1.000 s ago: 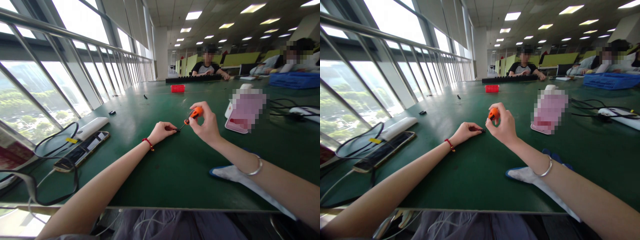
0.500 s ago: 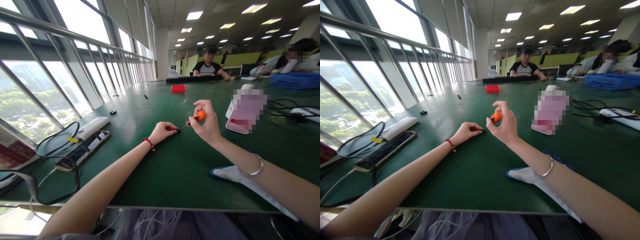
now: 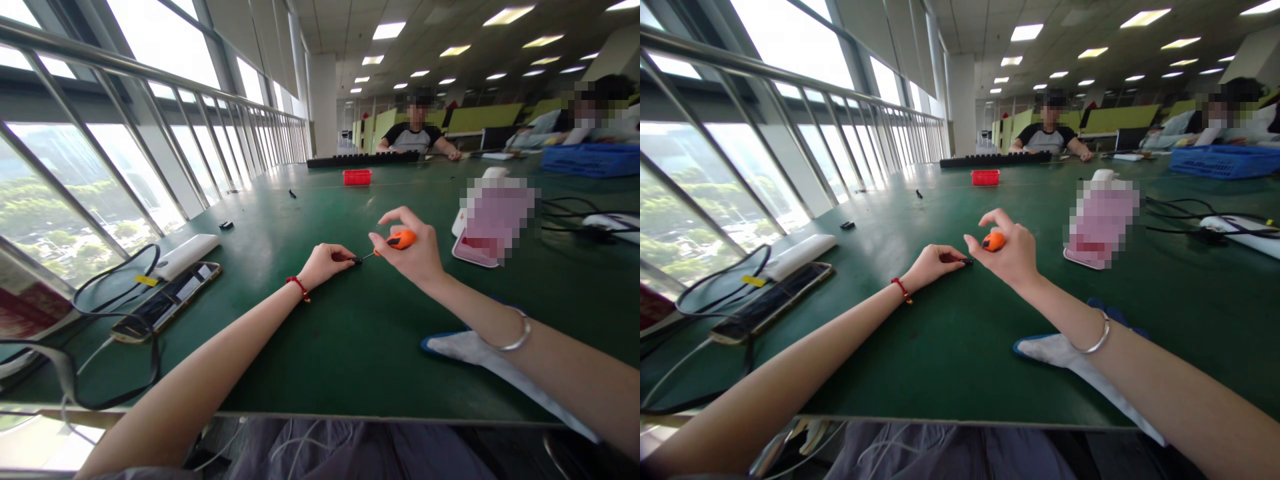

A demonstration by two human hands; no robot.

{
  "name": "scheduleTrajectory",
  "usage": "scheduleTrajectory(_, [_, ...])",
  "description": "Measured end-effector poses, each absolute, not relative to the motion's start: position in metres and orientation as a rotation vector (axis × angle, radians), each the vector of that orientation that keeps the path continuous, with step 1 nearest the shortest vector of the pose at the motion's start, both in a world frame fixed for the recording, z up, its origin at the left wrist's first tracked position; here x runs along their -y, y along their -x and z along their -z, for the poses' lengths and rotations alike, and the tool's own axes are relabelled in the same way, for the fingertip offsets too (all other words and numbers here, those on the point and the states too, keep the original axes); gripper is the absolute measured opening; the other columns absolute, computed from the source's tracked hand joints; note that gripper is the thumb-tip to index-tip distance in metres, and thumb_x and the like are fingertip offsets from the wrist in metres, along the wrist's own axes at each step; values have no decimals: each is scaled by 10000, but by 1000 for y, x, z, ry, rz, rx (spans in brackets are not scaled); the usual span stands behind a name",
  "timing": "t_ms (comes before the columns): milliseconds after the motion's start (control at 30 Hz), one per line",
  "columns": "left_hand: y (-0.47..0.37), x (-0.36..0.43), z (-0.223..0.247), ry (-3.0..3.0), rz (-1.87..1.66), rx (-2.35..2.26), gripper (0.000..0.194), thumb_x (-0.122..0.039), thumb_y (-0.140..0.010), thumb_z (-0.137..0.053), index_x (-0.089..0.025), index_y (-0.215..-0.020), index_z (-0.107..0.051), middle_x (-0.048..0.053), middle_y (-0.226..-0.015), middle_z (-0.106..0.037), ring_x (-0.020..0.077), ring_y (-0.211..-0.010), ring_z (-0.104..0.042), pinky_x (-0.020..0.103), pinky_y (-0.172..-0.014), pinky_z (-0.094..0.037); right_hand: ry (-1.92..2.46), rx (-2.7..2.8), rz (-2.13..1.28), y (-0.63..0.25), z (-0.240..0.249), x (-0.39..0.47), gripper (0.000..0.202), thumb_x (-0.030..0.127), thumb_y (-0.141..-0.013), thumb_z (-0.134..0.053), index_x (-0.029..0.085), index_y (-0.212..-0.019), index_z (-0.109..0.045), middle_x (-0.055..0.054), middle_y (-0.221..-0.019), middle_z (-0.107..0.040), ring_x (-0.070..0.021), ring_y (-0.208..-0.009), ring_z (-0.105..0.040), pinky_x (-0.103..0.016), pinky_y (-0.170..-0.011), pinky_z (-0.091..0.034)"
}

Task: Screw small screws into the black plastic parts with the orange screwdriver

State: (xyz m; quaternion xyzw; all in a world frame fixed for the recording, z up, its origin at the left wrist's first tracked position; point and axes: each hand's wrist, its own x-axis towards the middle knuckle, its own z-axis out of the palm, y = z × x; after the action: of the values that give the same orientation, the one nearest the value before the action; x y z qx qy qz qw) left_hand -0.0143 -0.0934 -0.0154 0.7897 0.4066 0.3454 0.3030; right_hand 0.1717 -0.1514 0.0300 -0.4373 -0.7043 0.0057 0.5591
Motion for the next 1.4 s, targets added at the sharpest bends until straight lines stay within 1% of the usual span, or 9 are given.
scheduleTrajectory(100, [14, 94, 15, -2098, -911, -1090, 206, -256, -718, -679, -125, -866, -735, 64, -806, -733, 167, -739, -667, 257, -709, -537, 999, 1705, -77, -171, -30, 152, 162, 320, -756, -587, 207, -650, -540, 31, -558, -542, -117, -511, -499, -254, -545, -383])
scheduleTrajectory(200, [14, 94, 15, -2100, -908, -1086, 206, -259, -721, -676, -125, -867, -733, 63, -807, -732, 166, -740, -667, 254, -704, -535, 953, 1700, -77, -172, -29, 152, 79, 255, -732, -583, 211, -791, -553, 33, -638, -547, -114, -535, -504, -249, -548, -392])
scheduleTrajectory(333, [14, 94, 15, -2090, -912, -1068, 211, -265, -721, -678, -126, -871, -731, 64, -815, -732, 165, -738, -668, 256, -707, -536, 965, 1641, -54, -173, -29, 151, 307, 234, -681, -606, 226, -964, -489, 61, -636, -486, -121, -532, -485, -254, -543, -395])
scheduleTrajectory(533, [14, 95, 14, -2097, -915, -1085, 202, -260, -711, -686, -131, -861, -732, 60, -795, -730, 166, -733, -667, 266, -723, -539, 1010, 1661, -22, -172, -32, 152, 107, 309, -749, -586, 219, -717, -537, 36, -563, -506, -131, -528, -498, -264, -555, -387])
scheduleTrajectory(733, [14, 95, 15, -2077, -925, -1051, 193, -264, -714, -684, -135, -850, -731, 57, -806, -731, 165, -741, -669, 266, -733, -540, 993, 1643, -9, -172, -30, 153, 308, 256, -691, -612, 227, -976, -498, 61, -621, -512, -128, -520, -486, -276, -584, -410])
scheduleTrajectory(900, [14, 95, 14, -2096, -912, -1084, 200, -266, -715, -683, -134, -856, -732, 59, -797, -730, 165, -728, -666, 263, -714, -539, 1039, 1677, -55, -170, -31, 153, 133, 339, -761, -583, 216, -735, -540, 38, -573, -512, -126, -526, -500, -265, -558, -382])
scheduleTrajectory(1100, [14, 96, 13, -2086, -921, -1080, 187, -251, -711, -684, -135, -851, -728, 54, -807, -732, 165, -742, -671, 257, -716, -539, 1020, 1643, -5, -171, -31, 153, 319, 257, -689, -612, 226, -985, -496, 52, -641, -521, -134, -540, -491, -270, -564, -396])
scheduleTrajectory(1300, [14, 95, 14, -2100, -916, -1090, 183, -249, -710, -684, -137, -846, -730, 53, -786, -728, 164, -728, -666, 263, -720, -538, 1060, 1657, -40, -170, -32, 154, 135, 342, -755, -586, 221, -721, -539, 33, -581, -516, -129, -524, -493, -268, -561, -388])
scheduleTrajectory(1400, [14, 95, 14, -2087, -909, -1078, 184, -239, -714, -677, -125, -850, -725, 61, -792, -726, 161, -727, -663, 258, -707, -535, 1021, 1643, -15, -171, -31, 154, 190, 263, -712, -598, 220, -886, -537, 34, -648, -531, -136, -552, -506, -275, -577, -402])
